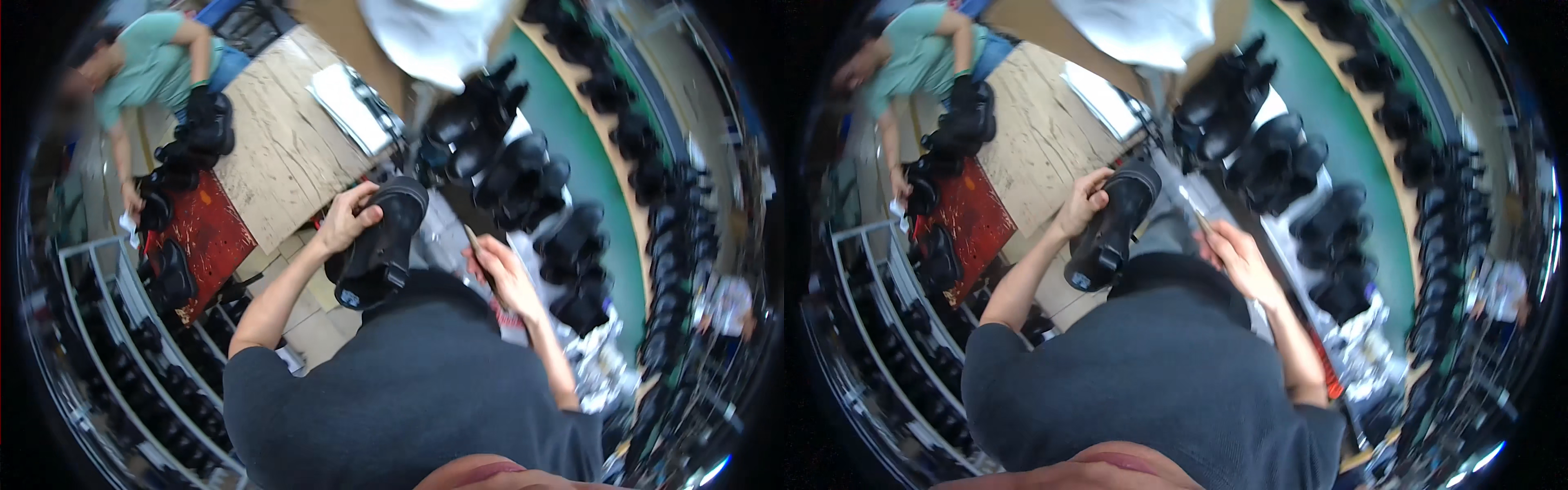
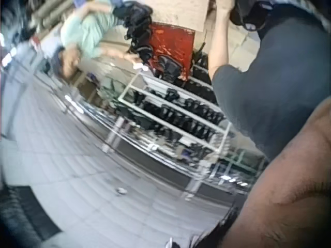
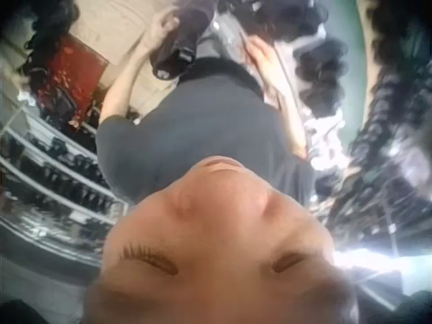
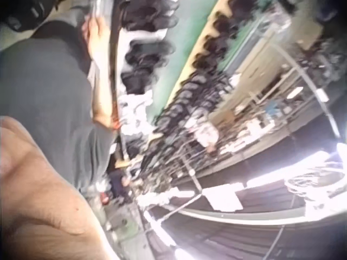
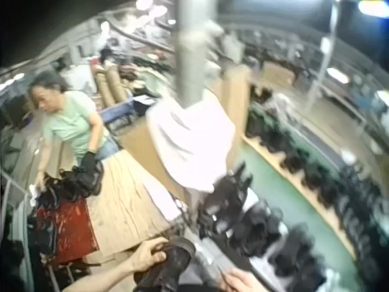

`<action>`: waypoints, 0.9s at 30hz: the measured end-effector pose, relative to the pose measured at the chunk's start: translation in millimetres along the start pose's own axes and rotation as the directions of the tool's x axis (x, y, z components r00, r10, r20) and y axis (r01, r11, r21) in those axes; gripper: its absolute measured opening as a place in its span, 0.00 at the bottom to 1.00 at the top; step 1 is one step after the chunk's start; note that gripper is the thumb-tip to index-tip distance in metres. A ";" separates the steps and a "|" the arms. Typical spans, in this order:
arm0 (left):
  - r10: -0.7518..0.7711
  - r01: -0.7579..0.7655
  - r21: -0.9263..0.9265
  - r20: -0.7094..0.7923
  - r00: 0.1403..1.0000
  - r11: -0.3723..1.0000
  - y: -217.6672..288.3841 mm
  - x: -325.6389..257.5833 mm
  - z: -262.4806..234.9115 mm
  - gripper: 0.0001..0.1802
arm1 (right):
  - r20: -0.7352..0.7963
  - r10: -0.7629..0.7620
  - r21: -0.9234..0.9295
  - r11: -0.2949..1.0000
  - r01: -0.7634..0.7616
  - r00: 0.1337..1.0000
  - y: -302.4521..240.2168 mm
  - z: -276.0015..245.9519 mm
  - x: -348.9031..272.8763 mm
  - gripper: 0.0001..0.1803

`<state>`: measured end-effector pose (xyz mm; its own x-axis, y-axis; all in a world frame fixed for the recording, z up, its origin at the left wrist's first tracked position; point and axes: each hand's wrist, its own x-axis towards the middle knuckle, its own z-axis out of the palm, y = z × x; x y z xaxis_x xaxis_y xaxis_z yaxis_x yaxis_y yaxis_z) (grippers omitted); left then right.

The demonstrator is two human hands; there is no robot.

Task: The person picks up pairs of black leather boots from a conveyor belt, wipes them with a white cloth, and uses a wooden stick to check the interior. They then place the boots back on the belt or a nearby table.

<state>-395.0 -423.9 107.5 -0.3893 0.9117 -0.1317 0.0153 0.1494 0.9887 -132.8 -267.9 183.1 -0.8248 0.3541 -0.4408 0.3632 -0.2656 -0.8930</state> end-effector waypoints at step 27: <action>0.023 -0.093 0.256 0.265 0.964 0.962 32.4 -4.5 161.0 0.44 | -0.292 -0.190 -0.467 0.884 0.033 0.937 44.0 -31.9 -94.0 0.12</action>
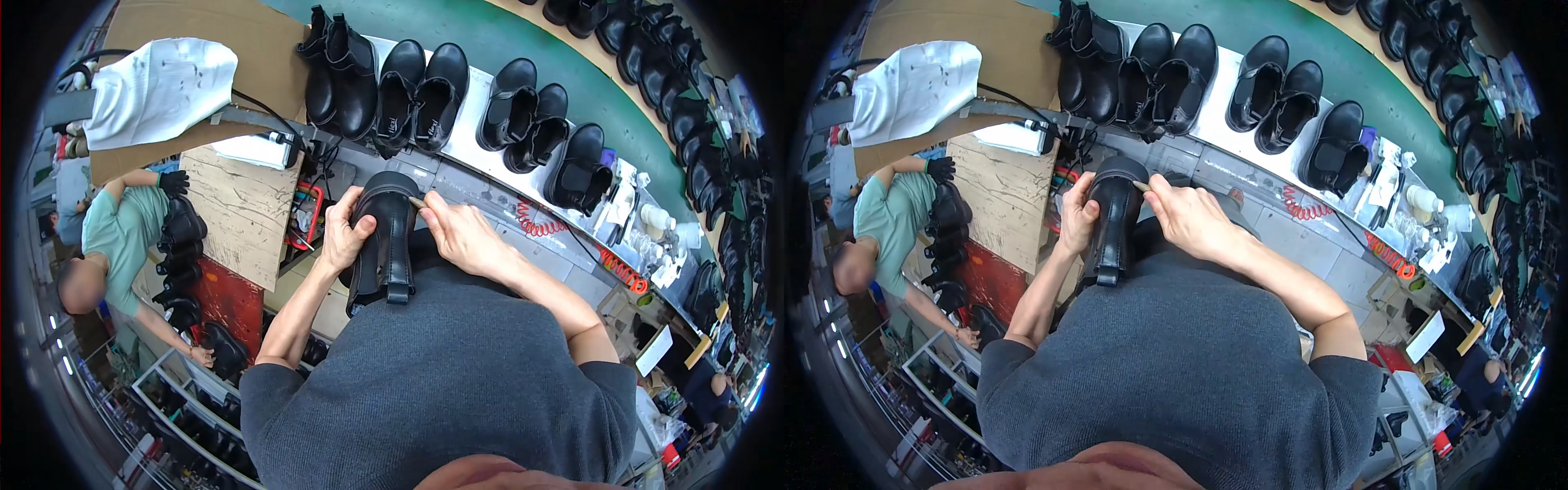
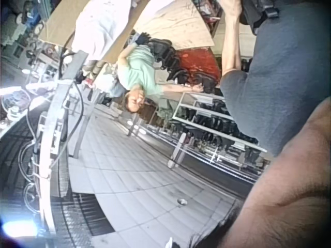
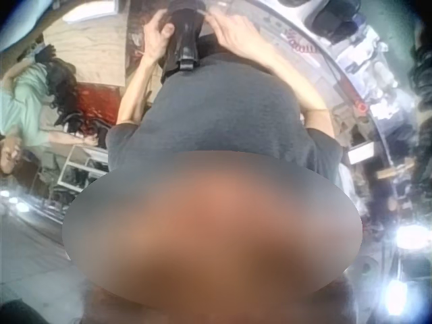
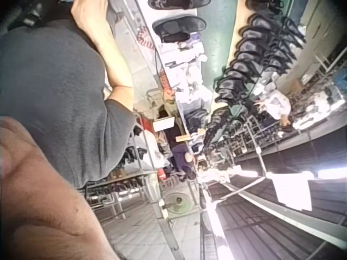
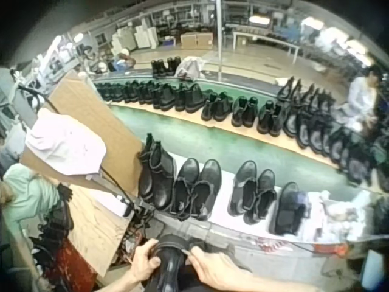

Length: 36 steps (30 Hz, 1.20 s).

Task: The person picks up pairs of black leather boots from a conveyor belt, wipes them with a white cloth, and uses a wooden stick to check the interior. They then place the boots back on the belt or a nearby table.

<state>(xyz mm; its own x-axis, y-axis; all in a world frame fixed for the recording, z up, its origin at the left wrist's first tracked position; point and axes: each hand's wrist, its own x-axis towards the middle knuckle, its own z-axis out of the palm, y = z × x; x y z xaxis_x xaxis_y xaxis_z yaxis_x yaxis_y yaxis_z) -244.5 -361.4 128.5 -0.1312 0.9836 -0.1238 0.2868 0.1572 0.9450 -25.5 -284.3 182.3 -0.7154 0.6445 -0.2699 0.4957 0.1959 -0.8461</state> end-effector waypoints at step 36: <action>-0.215 0.079 0.294 0.468 0.857 0.953 27.7 -9.7 47.4 0.30 | 0.364 0.112 -0.240 0.970 -0.023 0.925 15.2 -45.4 -67.4 0.19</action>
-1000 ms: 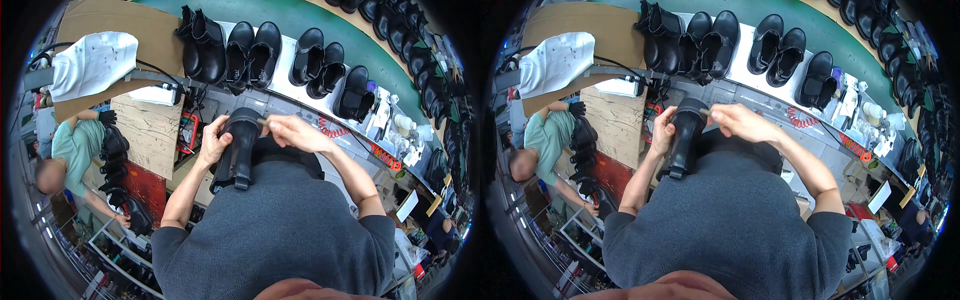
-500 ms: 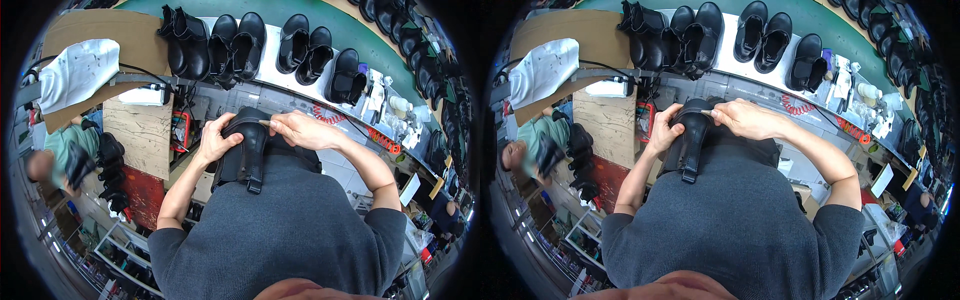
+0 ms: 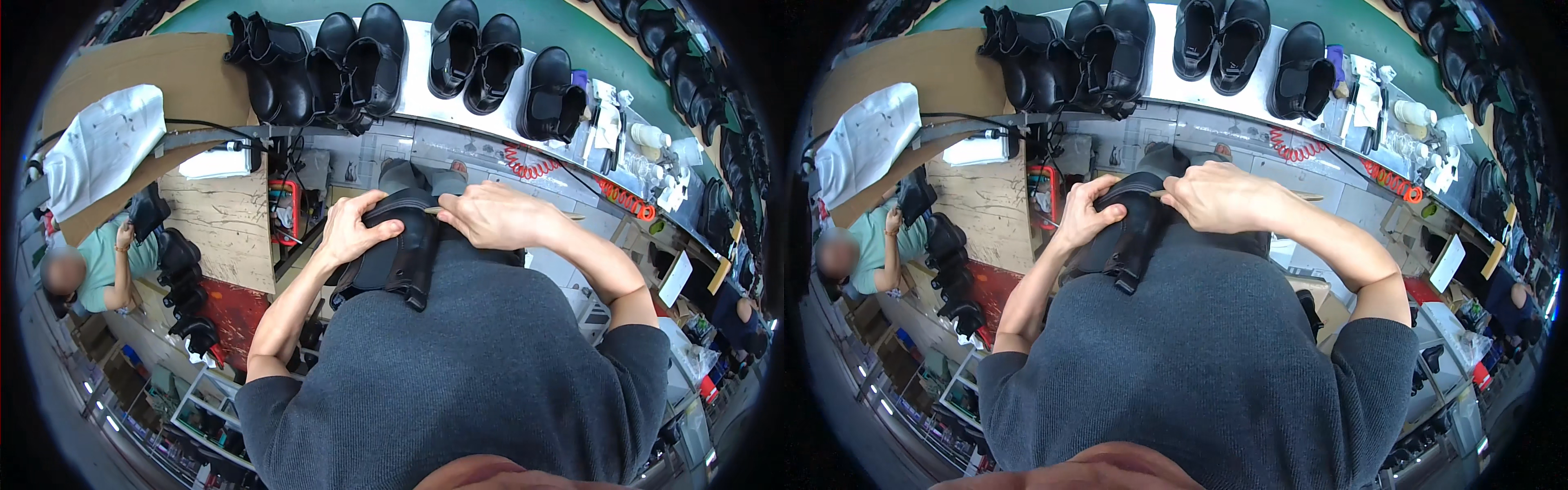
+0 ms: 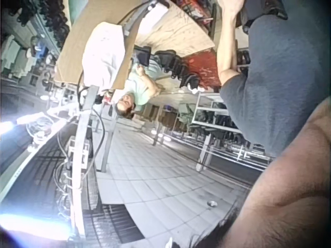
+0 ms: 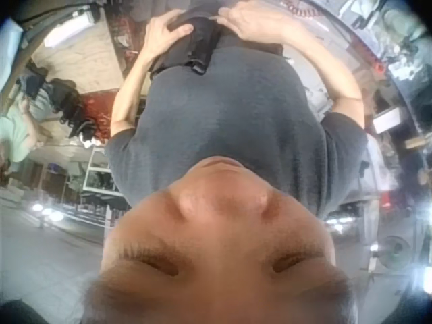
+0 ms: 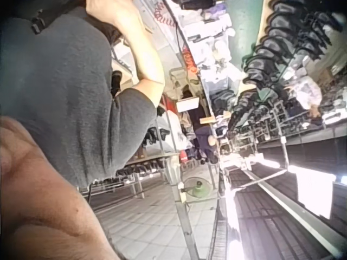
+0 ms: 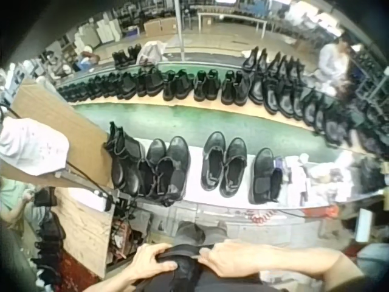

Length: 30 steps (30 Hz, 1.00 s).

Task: The person picks up pairs of black leather boots from a conveyor belt, wipes them with a white cloth, and uses a wooden stick to check the interior. They then place the boots back on the belt or a nearby table.

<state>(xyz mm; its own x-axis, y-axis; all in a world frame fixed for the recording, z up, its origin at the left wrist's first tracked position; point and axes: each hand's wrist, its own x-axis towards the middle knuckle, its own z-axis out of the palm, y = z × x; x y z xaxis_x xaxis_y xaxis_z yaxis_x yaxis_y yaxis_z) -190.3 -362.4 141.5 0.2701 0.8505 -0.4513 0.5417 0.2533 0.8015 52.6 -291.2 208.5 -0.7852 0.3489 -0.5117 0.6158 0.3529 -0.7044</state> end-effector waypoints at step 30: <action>0.153 -0.484 0.368 0.649 0.746 0.794 198.5 141.0 10.7 0.40 | -0.041 -0.068 0.909 0.412 0.065 0.997 142.3 36.6 -13.8 0.29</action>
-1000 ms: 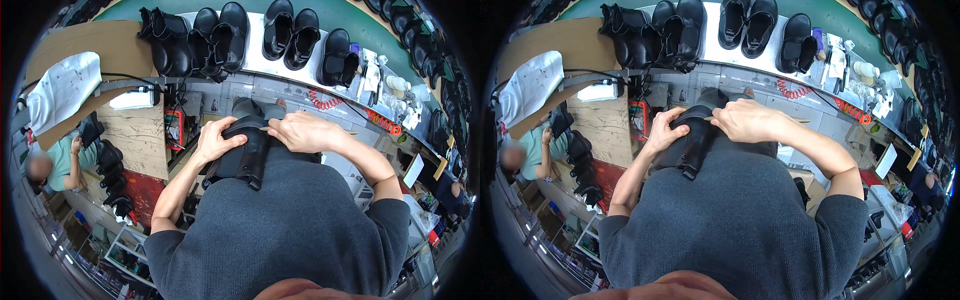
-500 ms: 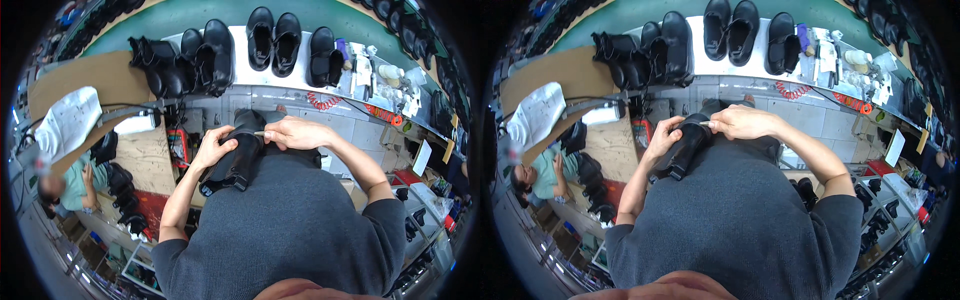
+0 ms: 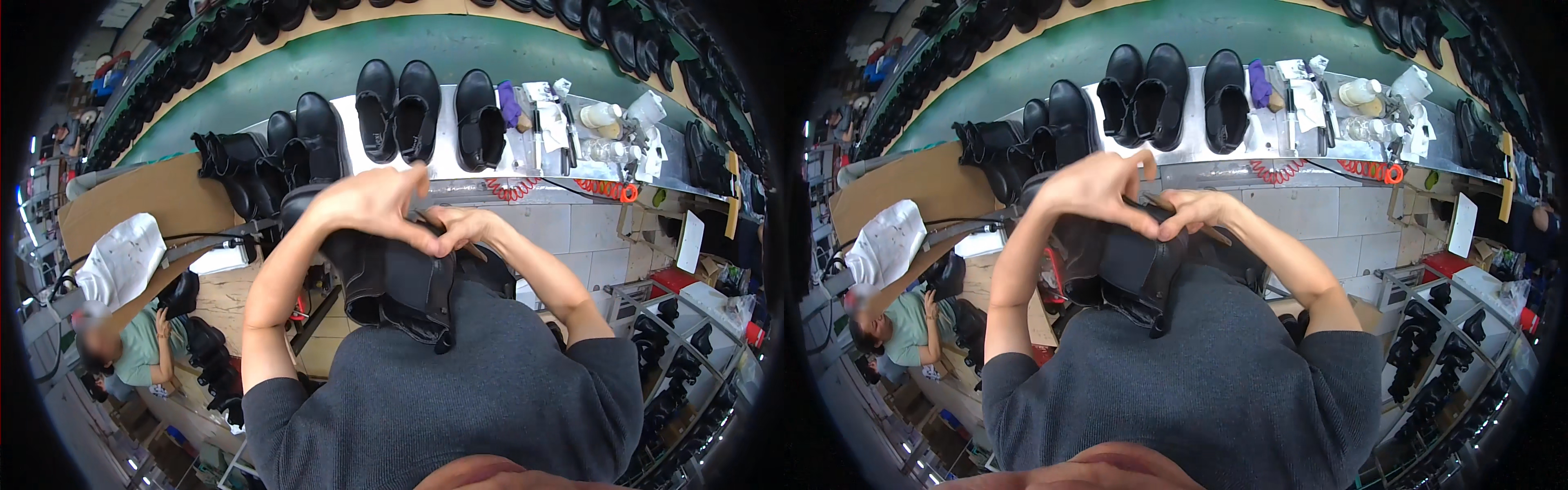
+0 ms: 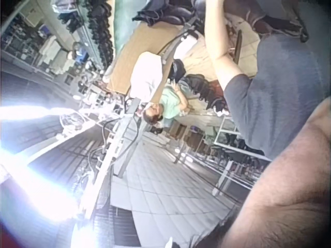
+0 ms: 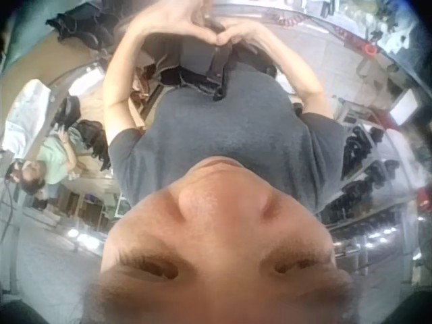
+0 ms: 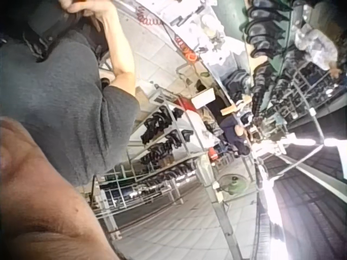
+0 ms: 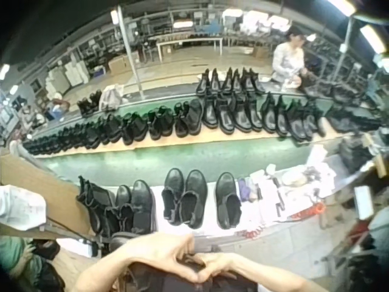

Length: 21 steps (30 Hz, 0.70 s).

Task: The person picks up pairs of black leather boots from a conveyor belt, wipes them with a white cloth, and uses a wooden stick to check the interior. They then place the boots back on the belt or a nearby table.

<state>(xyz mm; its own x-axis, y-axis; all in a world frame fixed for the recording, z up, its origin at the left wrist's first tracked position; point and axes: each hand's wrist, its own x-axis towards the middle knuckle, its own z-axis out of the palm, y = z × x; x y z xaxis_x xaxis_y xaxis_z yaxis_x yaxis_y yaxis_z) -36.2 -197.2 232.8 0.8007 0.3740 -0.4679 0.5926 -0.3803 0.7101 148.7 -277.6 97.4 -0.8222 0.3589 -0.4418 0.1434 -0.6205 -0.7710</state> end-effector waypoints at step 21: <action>0.047 -0.070 -0.038 -0.428 0.903 0.997 -33.8 191.8 5.1 0.22 | -0.749 -0.427 0.454 0.226 0.862 0.507 79.6 -77.2 -198.7 0.48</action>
<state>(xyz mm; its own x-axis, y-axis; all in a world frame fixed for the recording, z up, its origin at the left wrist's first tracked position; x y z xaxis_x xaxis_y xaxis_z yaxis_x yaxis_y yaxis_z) 97.8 -116.9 116.4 0.7132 0.6815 -0.1638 0.5314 -0.3733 0.7604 366.0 -344.5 88.3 -0.0658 0.9691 -0.2377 -0.9262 -0.1479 -0.3468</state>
